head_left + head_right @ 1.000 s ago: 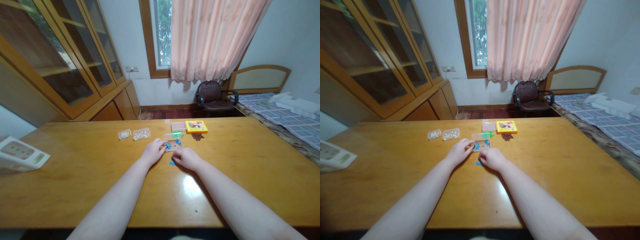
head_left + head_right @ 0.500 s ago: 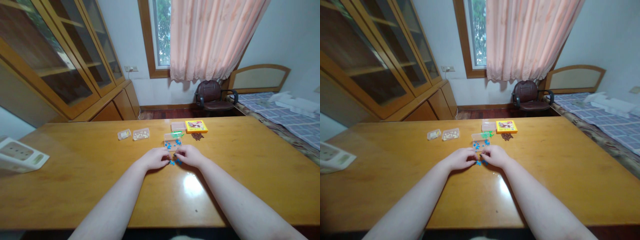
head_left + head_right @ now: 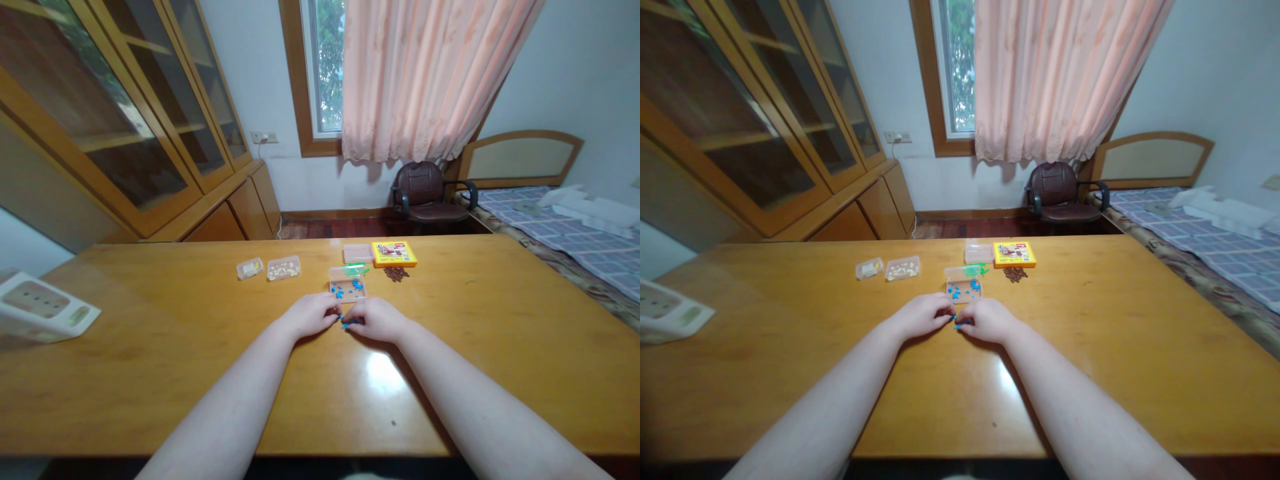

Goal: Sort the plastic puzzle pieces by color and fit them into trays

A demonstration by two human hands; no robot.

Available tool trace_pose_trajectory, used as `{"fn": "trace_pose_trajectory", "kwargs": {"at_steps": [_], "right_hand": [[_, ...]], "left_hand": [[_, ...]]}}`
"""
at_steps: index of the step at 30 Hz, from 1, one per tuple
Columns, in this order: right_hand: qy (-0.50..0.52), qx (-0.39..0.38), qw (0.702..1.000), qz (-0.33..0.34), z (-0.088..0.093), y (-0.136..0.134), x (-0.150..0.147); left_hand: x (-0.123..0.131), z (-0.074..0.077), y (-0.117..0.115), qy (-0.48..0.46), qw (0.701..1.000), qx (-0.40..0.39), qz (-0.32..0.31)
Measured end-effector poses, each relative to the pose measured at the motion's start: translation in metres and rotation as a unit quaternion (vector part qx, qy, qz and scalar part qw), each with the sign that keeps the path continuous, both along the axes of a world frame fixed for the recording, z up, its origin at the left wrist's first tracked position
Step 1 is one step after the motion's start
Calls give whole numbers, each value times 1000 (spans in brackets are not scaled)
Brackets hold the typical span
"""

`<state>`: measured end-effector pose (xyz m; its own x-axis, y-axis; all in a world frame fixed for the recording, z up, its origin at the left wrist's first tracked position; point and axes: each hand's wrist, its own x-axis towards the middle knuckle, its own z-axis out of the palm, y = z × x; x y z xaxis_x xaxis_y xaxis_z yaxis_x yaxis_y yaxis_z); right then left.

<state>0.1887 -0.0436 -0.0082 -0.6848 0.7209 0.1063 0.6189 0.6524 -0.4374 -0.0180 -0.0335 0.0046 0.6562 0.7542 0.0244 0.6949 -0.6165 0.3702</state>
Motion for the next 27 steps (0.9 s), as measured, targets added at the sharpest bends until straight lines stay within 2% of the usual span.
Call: {"fn": "trace_pose_trajectory", "kwargs": {"at_steps": [8, 19, 23, 27], "right_hand": [[-35, 22, 999, 2, -2, -1, -2], [-18, 14, 1000, -15, -3, 1, 0], [-6, 4, 1000, -25, -4, 1, 1], [2, -11, 1000, -27, -4, 3, 3]], "left_hand": [[-1, 2, -1, 22, 999, -1, 28], [-2, -3, 3, 36, 999, 6, 27], [-1, -3, 4, -10, 999, 29, 35], [2, -7, 8, -81, 988, 82, 98]]}}
